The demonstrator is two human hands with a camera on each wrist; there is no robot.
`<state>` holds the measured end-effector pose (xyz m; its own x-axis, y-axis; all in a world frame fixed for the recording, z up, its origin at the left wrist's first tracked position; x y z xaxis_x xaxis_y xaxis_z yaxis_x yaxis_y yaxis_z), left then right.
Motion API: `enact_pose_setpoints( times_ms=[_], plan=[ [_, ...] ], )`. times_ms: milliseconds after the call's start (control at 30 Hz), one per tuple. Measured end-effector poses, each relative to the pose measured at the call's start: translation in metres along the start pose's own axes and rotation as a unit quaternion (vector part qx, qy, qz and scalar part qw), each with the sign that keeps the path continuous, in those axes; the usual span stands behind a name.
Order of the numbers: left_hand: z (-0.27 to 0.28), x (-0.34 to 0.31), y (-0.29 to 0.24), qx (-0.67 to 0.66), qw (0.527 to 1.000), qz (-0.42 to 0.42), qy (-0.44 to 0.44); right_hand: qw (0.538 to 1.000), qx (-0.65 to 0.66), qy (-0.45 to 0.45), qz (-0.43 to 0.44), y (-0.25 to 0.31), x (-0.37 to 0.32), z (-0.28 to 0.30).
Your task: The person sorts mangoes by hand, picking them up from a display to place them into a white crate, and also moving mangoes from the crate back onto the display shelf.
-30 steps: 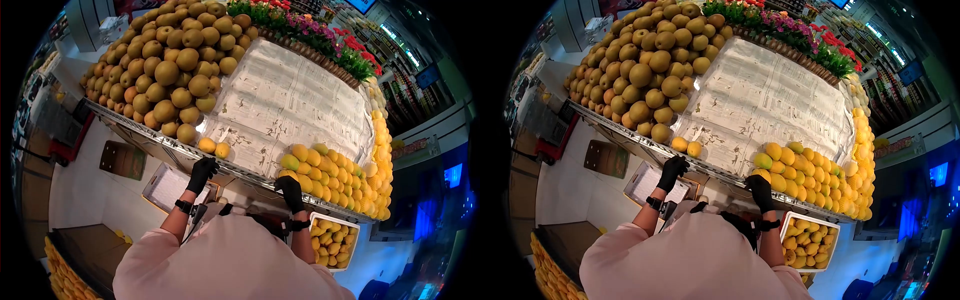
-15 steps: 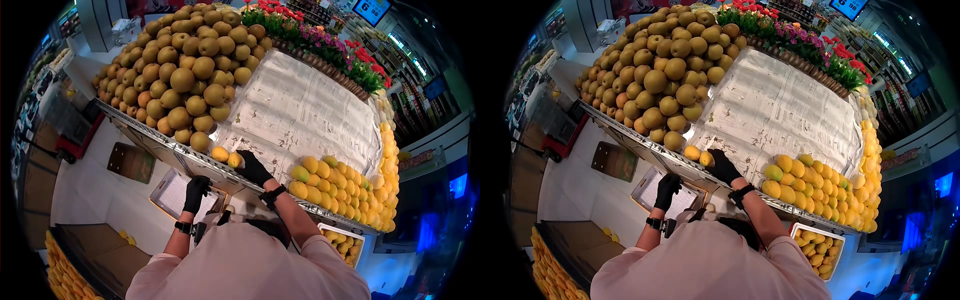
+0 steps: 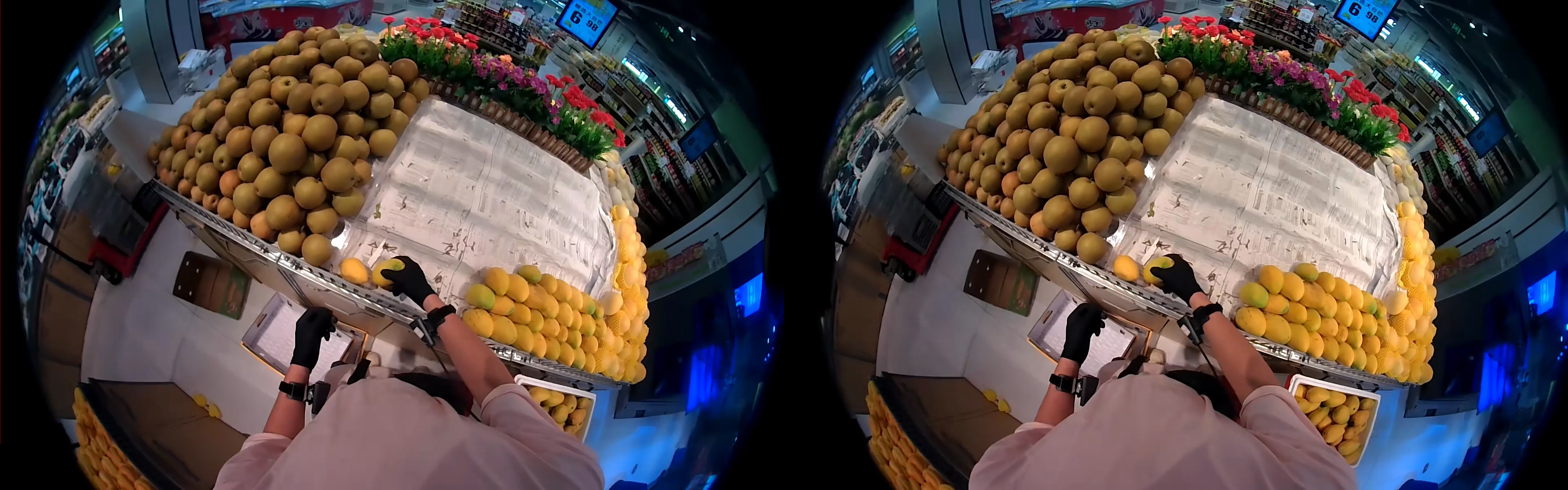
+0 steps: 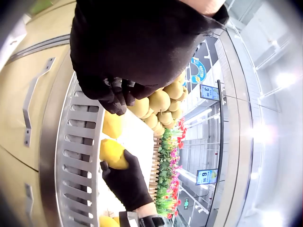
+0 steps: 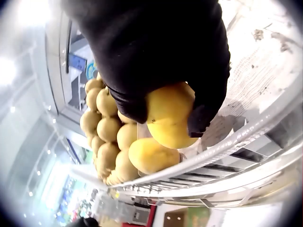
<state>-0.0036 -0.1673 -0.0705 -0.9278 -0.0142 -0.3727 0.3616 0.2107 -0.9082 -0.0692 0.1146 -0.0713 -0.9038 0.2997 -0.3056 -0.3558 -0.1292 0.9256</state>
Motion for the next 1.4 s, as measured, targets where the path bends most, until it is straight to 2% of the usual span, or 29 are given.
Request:
enact_pose_setpoints(
  times_ms=[67, 167, 333, 567, 667, 800, 900, 967, 1067, 1200, 1267, 1400],
  plan=[
    [-0.011, 0.005, 0.001, 0.001, 1.0, 0.005, 0.025, 0.989, 0.138, -0.005, -0.05, -0.001, -0.008, 0.022],
    [-0.039, 0.006, -0.006, 0.016, 0.997, 0.022, 0.073, 0.97, 0.236, -0.027, -0.045, 0.013, -0.038, 0.059],
    [-0.104, 0.009, -0.009, 0.055, 0.978, 0.044, 0.197, 0.962, 0.26, -0.078, -0.024, 0.01, -0.087, 0.108],
    [-0.212, -0.025, -0.026, 0.029, 0.899, 0.096, 0.425, 0.96, 0.234, -0.154, 0.019, 0.022, -0.148, 0.145],
    [-0.245, -0.036, -0.018, 0.055, 0.882, 0.105, 0.456, 0.96, 0.175, -0.212, 0.057, 0.019, -0.159, 0.158],
    [-0.269, -0.05, -0.015, 0.094, 0.879, 0.053, 0.463, 0.955, 0.17, -0.238, 0.052, 0.019, -0.176, 0.167],
    [-0.272, -0.055, -0.008, 0.075, 0.881, 0.079, 0.46, 0.96, 0.127, -0.244, 0.047, 0.022, -0.179, 0.173],
    [-0.27, -0.056, -0.006, 0.067, 0.881, 0.098, 0.459, 0.961, 0.1, -0.241, 0.087, 0.03, -0.181, 0.174],
    [-0.263, -0.049, -0.008, 0.045, 0.886, 0.075, 0.455, 0.967, 0.103, -0.213, 0.097, 0.035, -0.182, 0.163],
    [-0.252, -0.046, -0.013, 0.006, 0.899, 0.103, 0.427, 0.964, 0.12, -0.211, 0.111, 0.027, -0.173, 0.155],
    [-0.247, -0.046, -0.018, 0.004, 0.906, 0.113, 0.408, 0.971, 0.137, -0.185, 0.07, 0.021, -0.164, 0.152],
    [-0.24, -0.039, -0.025, 0.06, 0.926, 0.028, 0.372, 0.963, 0.213, -0.16, 0.05, 0.026, -0.158, 0.14]
  ],
)
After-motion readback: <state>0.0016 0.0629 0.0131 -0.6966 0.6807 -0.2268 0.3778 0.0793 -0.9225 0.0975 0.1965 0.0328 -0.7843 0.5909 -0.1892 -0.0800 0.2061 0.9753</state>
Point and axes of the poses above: each hand's wrist, its own x-axis towards the middle knuckle, its own z-axis out of the back of the hand, y = z × x, the point moved 6 cm from there along x, towards the middle knuckle, and after that the axes turned 12 degrees about -y, right-handed, at the moved point
